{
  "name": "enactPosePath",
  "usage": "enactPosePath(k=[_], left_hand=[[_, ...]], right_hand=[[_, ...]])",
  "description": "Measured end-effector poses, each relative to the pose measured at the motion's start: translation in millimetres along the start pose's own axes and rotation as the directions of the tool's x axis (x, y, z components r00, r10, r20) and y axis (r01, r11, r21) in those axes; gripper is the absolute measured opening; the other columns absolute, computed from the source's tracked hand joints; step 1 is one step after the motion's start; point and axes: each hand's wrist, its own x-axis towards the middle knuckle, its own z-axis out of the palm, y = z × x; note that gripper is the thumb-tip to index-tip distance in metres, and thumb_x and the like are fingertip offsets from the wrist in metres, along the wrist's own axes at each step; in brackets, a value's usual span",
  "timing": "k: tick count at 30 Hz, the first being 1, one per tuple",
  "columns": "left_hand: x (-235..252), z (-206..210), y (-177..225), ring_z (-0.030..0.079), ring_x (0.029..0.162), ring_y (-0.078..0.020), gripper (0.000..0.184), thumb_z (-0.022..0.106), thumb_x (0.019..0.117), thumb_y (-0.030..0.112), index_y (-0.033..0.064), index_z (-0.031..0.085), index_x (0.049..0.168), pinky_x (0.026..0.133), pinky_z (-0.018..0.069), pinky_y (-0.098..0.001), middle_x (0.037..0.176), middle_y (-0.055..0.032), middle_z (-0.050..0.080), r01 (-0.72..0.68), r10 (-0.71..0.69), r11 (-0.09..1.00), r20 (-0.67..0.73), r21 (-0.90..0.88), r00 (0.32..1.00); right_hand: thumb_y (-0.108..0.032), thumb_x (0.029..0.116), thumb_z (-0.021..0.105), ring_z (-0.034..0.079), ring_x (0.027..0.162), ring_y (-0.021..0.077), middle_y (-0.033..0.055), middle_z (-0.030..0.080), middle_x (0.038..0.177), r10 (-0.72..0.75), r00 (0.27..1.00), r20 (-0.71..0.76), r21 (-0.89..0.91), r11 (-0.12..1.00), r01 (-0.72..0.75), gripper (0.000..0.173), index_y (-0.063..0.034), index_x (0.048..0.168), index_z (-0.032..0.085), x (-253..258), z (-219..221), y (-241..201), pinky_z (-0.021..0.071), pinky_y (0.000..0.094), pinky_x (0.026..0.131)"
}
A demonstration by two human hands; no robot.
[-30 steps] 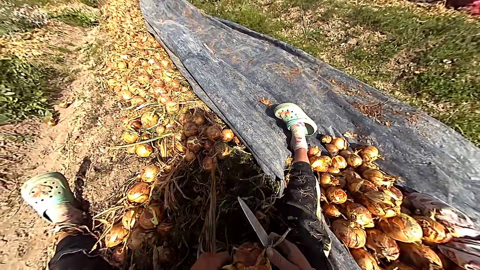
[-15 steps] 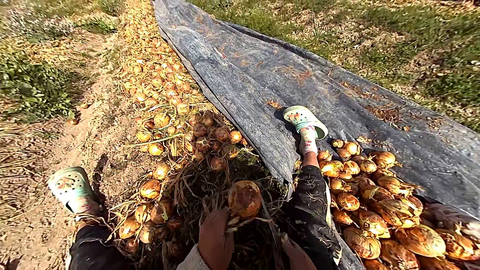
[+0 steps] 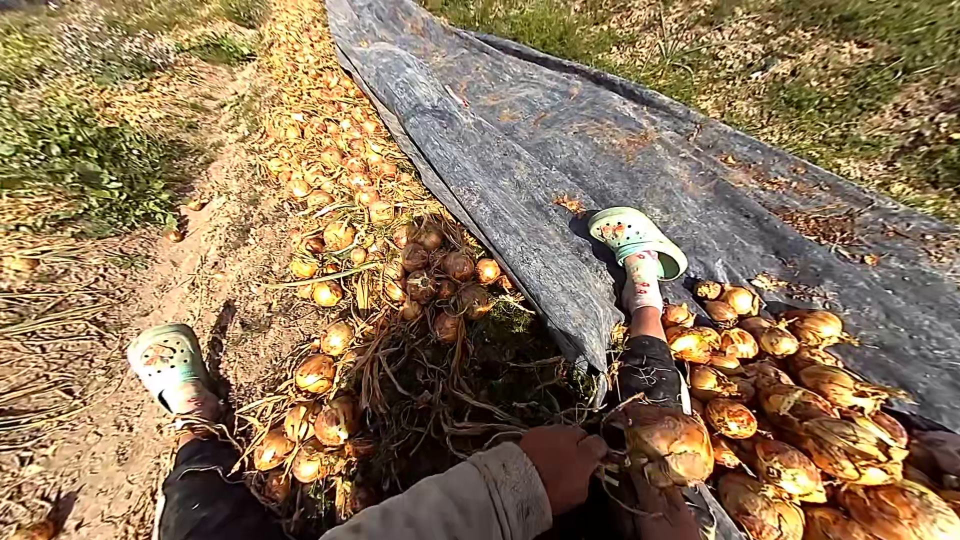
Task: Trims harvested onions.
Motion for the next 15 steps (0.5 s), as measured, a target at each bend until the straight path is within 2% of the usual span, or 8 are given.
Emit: enactPosePath(k=[1, 3, 5, 7, 8, 11, 13, 15], left_hand=[[11, -18, 6, 0.062, 0.124, -0.0432, 0.034, 0.049, 0.1000, -0.002, -0.0040, 0.060, 0.132, 0.102, 0.0495, -0.0587, 0.130, -0.0274, 0.064, -0.010, 0.008, 1.000, -0.090, -0.027, 0.996], [30, -49, 1, 0.063, 0.125, -0.0389, 0.035, 0.046, 0.1030, 0.002, -0.0035, 0.060, 0.135, 0.106, 0.0478, -0.0547, 0.132, -0.0251, 0.065, 0.092, -0.133, 0.983, -0.276, -0.157, 0.952], [48, -77, -35, 0.061, 0.126, -0.0388, 0.038, 0.048, 0.1064, 0.011, -0.0013, 0.056, 0.141, 0.107, 0.0467, -0.0555, 0.135, -0.0253, 0.062, 0.272, -0.328, 0.940, -0.319, -0.208, 0.889], [58, -92, -91, 0.057, 0.132, -0.0394, 0.045, 0.053, 0.1066, 0.024, 0.0017, 0.052, 0.145, 0.108, 0.0463, -0.0570, 0.145, -0.0240, 0.055, 0.451, -0.453, 0.889, -0.295, -0.078, 0.841], [60, -94, -120, 0.053, 0.136, -0.0399, 0.045, 0.057, 0.1050, 0.022, 0.0031, 0.053, 0.145, 0.109, 0.0455, -0.0581, 0.148, -0.0226, 0.052, 0.503, -0.477, 0.864, -0.278, 0.024, 0.834], [60, -91, -191, 0.045, 0.143, -0.0381, 0.040, 0.064, 0.0942, 0.000, 0.0059, 0.066, 0.133, 0.112, 0.0390, -0.0623, 0.146, -0.0139, 0.058, 0.477, -0.432, 0.804, -0.202, 0.355, 0.879], [60, -90, -213, 0.031, 0.152, -0.0370, 0.044, 0.066, 0.0919, -0.003, 0.0110, 0.068, 0.134, 0.115, 0.0280, -0.0720, 0.154, -0.0054, 0.053, 0.476, -0.462, 0.795, -0.133, 0.376, 0.877], [63, -96, -216, 0.025, 0.154, -0.0420, 0.049, 0.068, 0.0917, -0.002, 0.0123, 0.063, 0.139, 0.108, 0.0335, -0.0758, 0.158, -0.0060, 0.048, 0.515, -0.510, 0.788, -0.110, 0.338, 0.853]], right_hand=[[-0.011, 0.1053, 0.032, 0.044, 0.040, 0.0008, -0.0105, 0.047, 0.052, -0.108, 0.993, -0.048, 0.014, 0.994, 0.108, 0.029, -0.0080, 0.086, 0.053, 9, -7, -13, 0.0441, 0.0198, 0.042], [-0.010, 0.1038, 0.023, 0.046, 0.038, -0.0004, -0.0129, 0.049, 0.048, -0.268, 0.949, -0.168, 0.074, 0.956, 0.283, 0.038, -0.0160, 0.078, 0.050, 27, -25, -44, 0.0428, 0.0177, 0.040], [-0.019, 0.1082, 0.012, 0.049, 0.043, -0.0006, -0.0128, 0.052, 0.055, -0.337, 0.916, -0.219, 0.097, 0.926, 0.364, 0.042, -0.0141, 0.090, 0.049, 44, -50, -76, 0.0461, 0.0176, 0.043], [-0.030, 0.1072, 0.002, 0.052, 0.047, -0.0024, -0.0121, 0.052, 0.056, -0.280, 0.945, -0.167, 0.176, 0.935, 0.308, 0.049, -0.0122, 0.092, 0.045, 52, -68, -101, 0.0487, 0.0145, 0.050], [-0.032, 0.1070, 0.000, 0.052, 0.048, -0.0025, -0.0116, 0.050, 0.057, -0.242, 0.960, -0.139, 0.186, 0.946, 0.265, 0.050, -0.0116, 0.092, 0.044, 55, -78, -102, 0.0487, 0.0139, 0.052], [-0.035, 0.1077, -0.001, 0.056, 0.046, 0.0030, -0.0100, 0.057, 0.054, -0.230, 0.962, -0.148, 0.079, 0.967, 0.243, 0.060, -0.0160, 0.085, 0.050, 56, -95, -78, 0.0503, 0.0206, 0.048], [-0.022, 0.1075, 0.005, 0.054, 0.045, 0.0022, -0.0109, 0.052, 0.053, -0.141, 0.973, -0.185, -0.034, 0.990, 0.137, 0.050, -0.0149, 0.082, 0.048, 41, -70, -81, 0.0498, 0.0209, 0.047], [-0.022, 0.1086, 0.008, 0.053, 0.043, 0.0030, -0.0097, 0.052, 0.052, -0.086, 0.980, -0.181, -0.014, 0.996, 0.085, 0.050, -0.0133, 0.081, 0.049, 35, -51, -67, 0.0493, 0.0210, 0.045]])
